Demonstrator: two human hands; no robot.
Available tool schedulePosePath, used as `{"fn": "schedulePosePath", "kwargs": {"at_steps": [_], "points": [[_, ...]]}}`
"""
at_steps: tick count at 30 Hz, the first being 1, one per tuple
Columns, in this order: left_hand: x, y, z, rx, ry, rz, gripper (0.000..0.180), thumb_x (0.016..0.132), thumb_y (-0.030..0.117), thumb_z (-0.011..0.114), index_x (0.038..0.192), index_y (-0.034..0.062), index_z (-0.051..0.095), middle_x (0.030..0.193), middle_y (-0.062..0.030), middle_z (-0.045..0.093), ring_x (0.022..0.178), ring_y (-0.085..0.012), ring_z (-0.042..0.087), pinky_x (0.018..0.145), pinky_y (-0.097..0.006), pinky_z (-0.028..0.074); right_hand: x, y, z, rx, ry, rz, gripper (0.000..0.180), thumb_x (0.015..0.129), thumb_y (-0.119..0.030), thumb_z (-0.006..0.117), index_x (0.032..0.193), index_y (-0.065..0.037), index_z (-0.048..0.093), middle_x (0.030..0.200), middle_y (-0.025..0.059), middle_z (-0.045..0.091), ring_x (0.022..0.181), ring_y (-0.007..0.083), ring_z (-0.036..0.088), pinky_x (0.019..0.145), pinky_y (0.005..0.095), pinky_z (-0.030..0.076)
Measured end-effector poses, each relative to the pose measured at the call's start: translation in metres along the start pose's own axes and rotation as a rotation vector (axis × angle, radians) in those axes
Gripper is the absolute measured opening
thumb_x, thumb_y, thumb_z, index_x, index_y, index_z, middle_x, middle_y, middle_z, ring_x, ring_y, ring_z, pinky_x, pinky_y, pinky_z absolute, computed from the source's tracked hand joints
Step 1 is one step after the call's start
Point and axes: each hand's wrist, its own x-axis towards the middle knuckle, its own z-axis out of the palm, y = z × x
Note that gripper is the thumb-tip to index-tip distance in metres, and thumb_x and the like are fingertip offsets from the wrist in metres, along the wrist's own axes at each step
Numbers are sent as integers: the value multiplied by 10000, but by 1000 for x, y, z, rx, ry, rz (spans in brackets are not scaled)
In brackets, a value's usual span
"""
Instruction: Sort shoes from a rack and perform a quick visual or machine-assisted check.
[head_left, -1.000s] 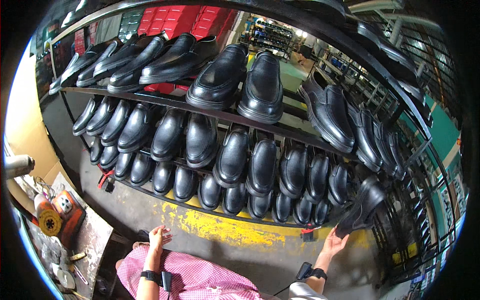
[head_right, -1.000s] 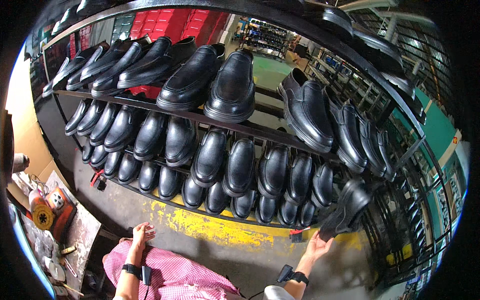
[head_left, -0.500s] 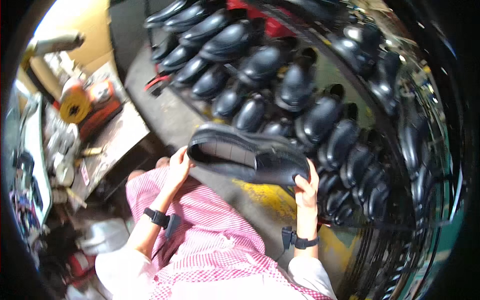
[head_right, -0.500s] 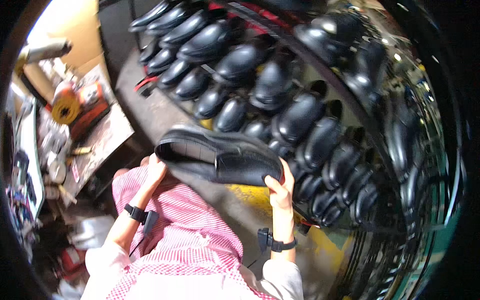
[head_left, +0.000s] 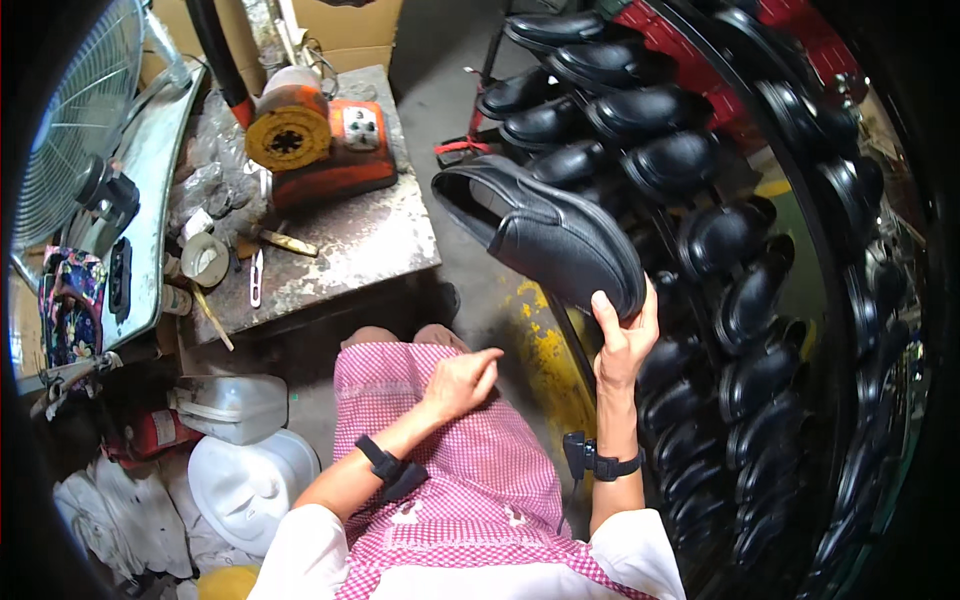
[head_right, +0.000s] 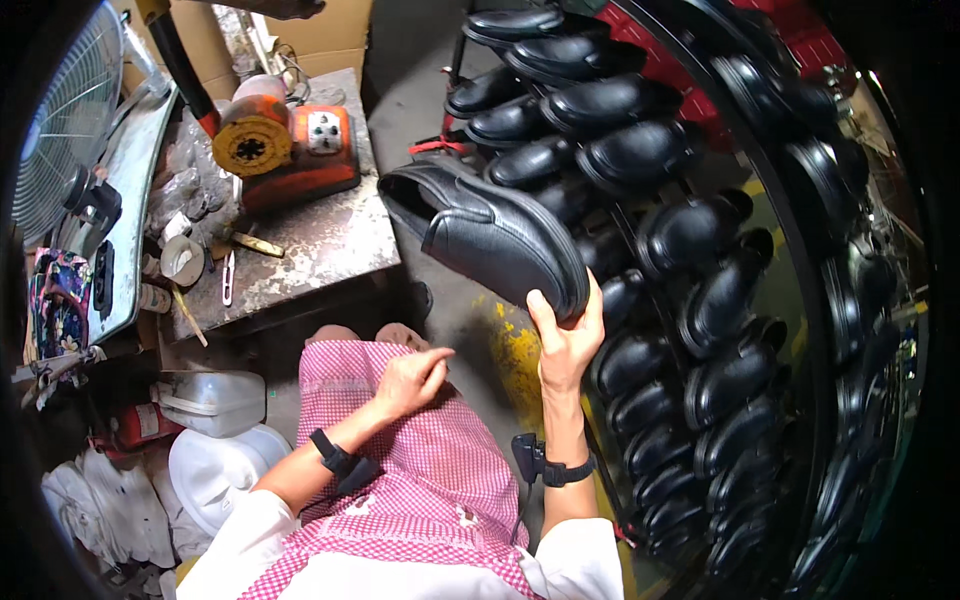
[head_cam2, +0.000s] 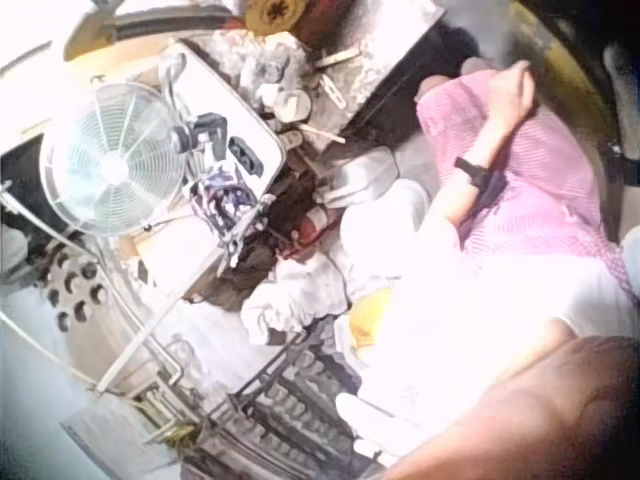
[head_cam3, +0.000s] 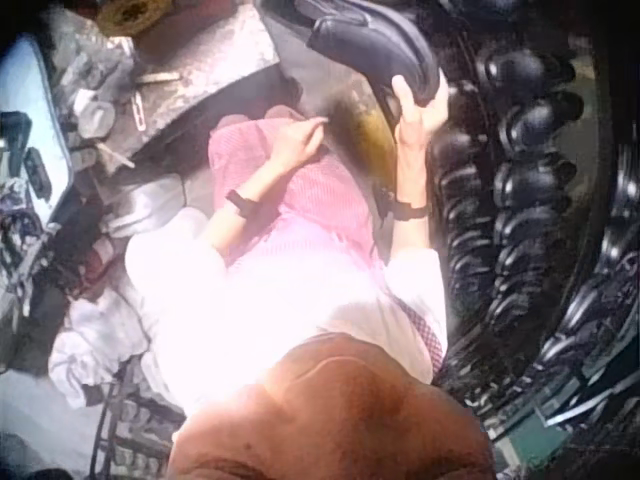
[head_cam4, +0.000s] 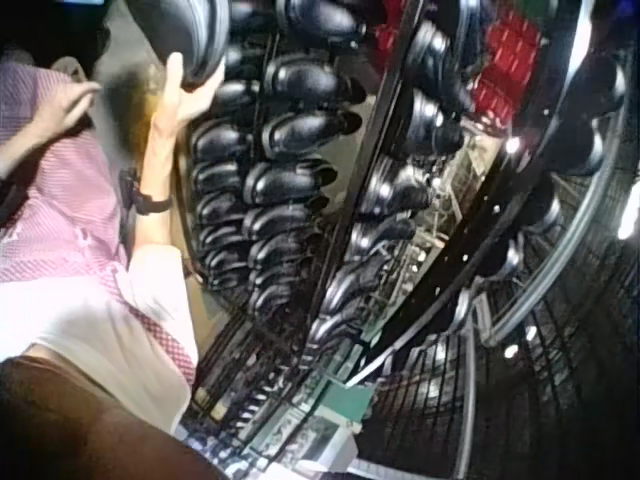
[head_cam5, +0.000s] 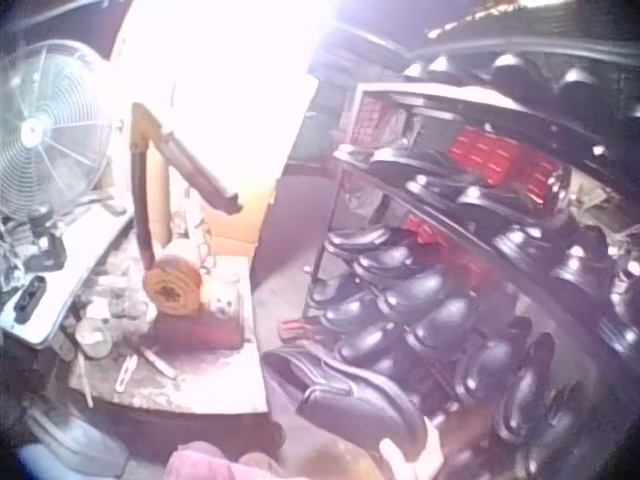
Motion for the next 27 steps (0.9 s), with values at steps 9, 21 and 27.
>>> {"fn": "schedulePosePath", "kwargs": {"at_steps": [9,21,27], "points": [[-3,-12,-6,-85,98,4,177,765,69,573,918,-8,620,642,-124,594,542,-240,592,504,-334,476,101,22,129,-57,-33,-274,521,725,-22,730,1180,46,488,1038,90,586,915,144,565,855,277,455],[-5,-20,-21,-123,145,-21,172,755,64,593,906,-9,625,653,-103,610,554,-213,609,506,-299,493,165,29,264,-6,-24,-362,530,692,-84,765,1144,39,516,988,97,610,873,149,580,829,282,465],[-10,-24,-25,-138,168,-36,176,764,68,593,920,-6,631,651,-101,609,556,-208,610,505,-298,495,173,33,287,-1,-17,-399,513,689,-108,769,1123,32,534,994,98,609,880,162,578,839,294,458]]}}
